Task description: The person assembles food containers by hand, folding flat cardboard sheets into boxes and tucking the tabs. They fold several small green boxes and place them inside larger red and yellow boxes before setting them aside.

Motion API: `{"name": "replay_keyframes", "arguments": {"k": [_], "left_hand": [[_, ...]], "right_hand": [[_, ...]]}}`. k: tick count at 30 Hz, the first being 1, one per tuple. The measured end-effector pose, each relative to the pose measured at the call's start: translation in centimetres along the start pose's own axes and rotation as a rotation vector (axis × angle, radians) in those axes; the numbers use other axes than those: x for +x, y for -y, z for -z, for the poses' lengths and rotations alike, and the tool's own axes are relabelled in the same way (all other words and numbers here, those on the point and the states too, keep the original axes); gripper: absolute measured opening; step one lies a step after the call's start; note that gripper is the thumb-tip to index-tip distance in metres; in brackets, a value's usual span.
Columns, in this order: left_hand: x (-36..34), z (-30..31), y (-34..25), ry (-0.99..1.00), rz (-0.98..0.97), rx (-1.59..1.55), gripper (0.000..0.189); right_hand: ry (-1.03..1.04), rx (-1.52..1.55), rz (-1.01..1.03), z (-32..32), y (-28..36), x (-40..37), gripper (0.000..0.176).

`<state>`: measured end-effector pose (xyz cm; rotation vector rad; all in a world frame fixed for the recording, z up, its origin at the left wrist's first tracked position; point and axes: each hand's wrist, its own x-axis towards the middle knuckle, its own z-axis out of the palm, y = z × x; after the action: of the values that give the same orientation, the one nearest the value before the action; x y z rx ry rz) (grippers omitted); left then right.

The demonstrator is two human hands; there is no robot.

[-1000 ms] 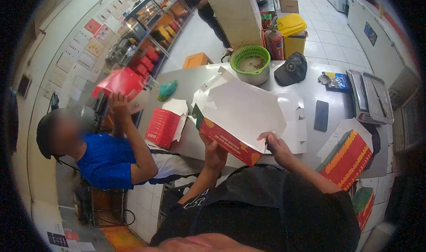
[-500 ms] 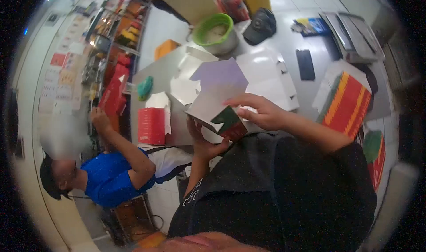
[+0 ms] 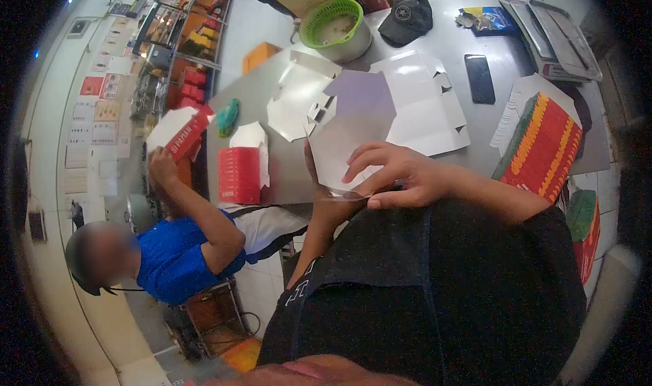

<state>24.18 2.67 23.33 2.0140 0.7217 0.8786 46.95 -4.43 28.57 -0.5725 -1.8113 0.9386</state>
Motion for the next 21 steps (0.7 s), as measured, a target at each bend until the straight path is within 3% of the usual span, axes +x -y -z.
{"name": "replay_keyframes", "arguments": {"k": [4, 8, 12, 15, 18, 21], "left_hand": [[-0.6, 0.2, 0.2, 0.008, -0.069, -0.011, 0.136], [0.7, -0.2, -0.5, 0.053, -0.379, -0.005, 0.123], [1.5, -0.1, -1.8, 0.081, -0.371, -0.035, 0.104], [1.5, 0.2, -1.7, 0.162, -0.310, -0.122, 0.101], [1.6, 0.4, -2.6, 0.208, -0.321, -0.064, 0.097], [1.7, 0.4, -2.9, 0.229, -0.328, -0.085, 0.097]], "right_hand": [[-0.037, 0.099, 0.069, 0.5, -1.5, -0.3, 0.030], [-0.446, 0.069, -0.270, 0.0, -3.1, 0.1, 0.036], [-0.392, -0.131, -0.305, 1.2, -2.4, 1.7, 0.032], [-0.518, -0.096, -0.437, 0.9, -3.5, 2.0, 0.033], [-0.585, -0.177, -0.416, 1.4, -3.9, 2.6, 0.039], [-0.449, -0.265, -0.290, 2.7, -3.8, 2.2, 0.035]]}}
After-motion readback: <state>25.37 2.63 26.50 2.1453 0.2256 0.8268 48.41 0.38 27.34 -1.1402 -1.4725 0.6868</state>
